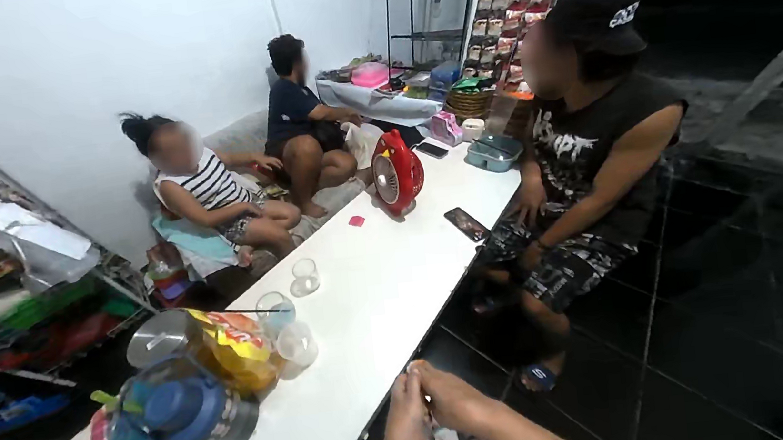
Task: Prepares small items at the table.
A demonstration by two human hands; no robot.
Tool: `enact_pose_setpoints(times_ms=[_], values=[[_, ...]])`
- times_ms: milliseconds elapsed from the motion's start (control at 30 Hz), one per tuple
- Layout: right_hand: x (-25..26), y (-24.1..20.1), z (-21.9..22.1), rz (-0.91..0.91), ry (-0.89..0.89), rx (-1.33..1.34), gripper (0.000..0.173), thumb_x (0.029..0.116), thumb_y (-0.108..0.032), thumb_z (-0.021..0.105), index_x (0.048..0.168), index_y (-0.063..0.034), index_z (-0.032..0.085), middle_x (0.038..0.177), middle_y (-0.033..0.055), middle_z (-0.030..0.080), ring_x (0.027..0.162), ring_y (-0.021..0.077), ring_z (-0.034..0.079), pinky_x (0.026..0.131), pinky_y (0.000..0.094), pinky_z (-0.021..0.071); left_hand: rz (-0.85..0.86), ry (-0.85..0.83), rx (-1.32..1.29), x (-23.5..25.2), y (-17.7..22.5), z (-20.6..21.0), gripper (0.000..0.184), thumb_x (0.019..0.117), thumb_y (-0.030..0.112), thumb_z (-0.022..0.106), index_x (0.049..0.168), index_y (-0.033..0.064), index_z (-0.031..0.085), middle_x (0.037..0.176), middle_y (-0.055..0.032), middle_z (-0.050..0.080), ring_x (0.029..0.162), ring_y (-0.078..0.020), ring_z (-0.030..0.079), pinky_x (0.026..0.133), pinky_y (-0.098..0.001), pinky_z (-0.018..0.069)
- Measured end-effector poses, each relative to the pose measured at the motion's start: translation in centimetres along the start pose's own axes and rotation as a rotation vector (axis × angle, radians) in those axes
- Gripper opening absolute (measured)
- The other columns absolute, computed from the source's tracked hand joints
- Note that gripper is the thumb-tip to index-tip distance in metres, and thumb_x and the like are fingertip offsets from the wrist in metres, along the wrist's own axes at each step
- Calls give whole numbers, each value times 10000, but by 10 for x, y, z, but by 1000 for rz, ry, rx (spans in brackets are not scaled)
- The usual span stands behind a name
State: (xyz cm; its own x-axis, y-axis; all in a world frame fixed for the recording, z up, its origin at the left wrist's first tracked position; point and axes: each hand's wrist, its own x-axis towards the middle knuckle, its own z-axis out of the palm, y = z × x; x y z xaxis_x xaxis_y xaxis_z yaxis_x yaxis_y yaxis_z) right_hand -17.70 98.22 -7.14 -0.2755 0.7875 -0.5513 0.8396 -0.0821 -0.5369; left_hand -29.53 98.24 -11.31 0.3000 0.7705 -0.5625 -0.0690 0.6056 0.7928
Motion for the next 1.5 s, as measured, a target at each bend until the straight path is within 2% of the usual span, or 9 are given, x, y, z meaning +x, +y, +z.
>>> enact_pose_setpoints(times_ms=[200, 333, 567, 800, 933, 1000, 1100, 1267, 1500], values=[[14, -10, -20, -41, -52, -121, 532, 965, -54, 631, 1455, 43, 446, 1520, 267, 428, 1227, 436, 595, 1016, 569, 483, 8, 91, -18, 8, 25, 0, 306, 1136, 246, 316, 1084, 7, 500, 763, -32, 499, 576, -90, 474, 551, -243, 442], [21, -9, -33, -104, 33, -120, 395, 991, -86, 612, 1351, 58, 540, 1411, 268, 527, 1188, 426, 618, 1003, 556, 492, 56, 123, -6, 20, 37, 1, 318, 1137, 259, 311, 1092, 3, 494, 778, -40, 495, 589, -100, 479, 566, -253, 455], [34, 24, -32, -462, 525, -50, 239, 900, 11, 637, 1127, 69, 682, 1083, 259, 696, 922, 396, 727, 822, 514, 594, 159, 149, 66, 35, 57, 16, 321, 1137, 246, 308, 1099, -8, 501, 799, -55, 521, 604, -103, 497, 572, -267, 460], [47, 43, -34, -612, 785, -101, 268, 805, 42, 694, 1072, 50, 697, 975, 211, 719, 750, 331, 745, 648, 456, 625, 235, 206, 164, 52, 62, 26, 332, 1131, 208, 323, 1078, -39, 538, 838, -91, 561, 680, -140, 558, 642, -313, 503], [44, 45, -50, -499, 442, 50, 359, 935, 24, 556, 1286, 72, 617, 1227, 259, 657, 1058, 378, 695, 922, 498, 561, 293, 312, 373, 63, 63, 28, 344, 1121, 174, 356, 1041, -84, 568, 837, -142, 564, 740, -207, 560, 711, -372, 498], [44, 46, -53, -479, 388, 105, 381, 950, 29, 524, 1319, 84, 599, 1261, 271, 648, 1125, 382, 674, 984, 495, 529, 387, 362, 559, 65, 66, 28, 340, 1098, 130, 414, 1009, -137, 606, 863, -221, 625, 823, -297, 629, 807, -445, 525], [48, 53, -50, -556, 517, 131, 326, 923, 46, 551, 1229, 100, 650, 1149, 262, 695, 1037, 370, 710, 929, 476, 562, 453, 398, 651, 66, 69, 32, 332, 1079, 112, 451, 946, -144, 614, 826, -224, 623, 813, -308, 634, 806, -449, 524], [60, 63, -43, -753, 835, 85, 249, 826, 83, 631, 1052, 54, 733, 1018, 194, 745, 872, 283, 758, 787, 377, 627, 213, 362, 503, 78, 75, 30, 365, 1118, 175, 383, 1018, -111, 586, 839, -174, 589, 759, -241, 579, 745, -405, 502], [57, 62, -43, -682, 831, 137, 270, 857, 79, 633, 1101, 45, 743, 1077, 222, 719, 922, 300, 744, 820, 358, 617, 199, 286, 124, 83, 67, 32, 328, 1129, 199, 355, 997, -39, 538, 679, -28, 492, 517, -77, 454, 516, -226, 428]])
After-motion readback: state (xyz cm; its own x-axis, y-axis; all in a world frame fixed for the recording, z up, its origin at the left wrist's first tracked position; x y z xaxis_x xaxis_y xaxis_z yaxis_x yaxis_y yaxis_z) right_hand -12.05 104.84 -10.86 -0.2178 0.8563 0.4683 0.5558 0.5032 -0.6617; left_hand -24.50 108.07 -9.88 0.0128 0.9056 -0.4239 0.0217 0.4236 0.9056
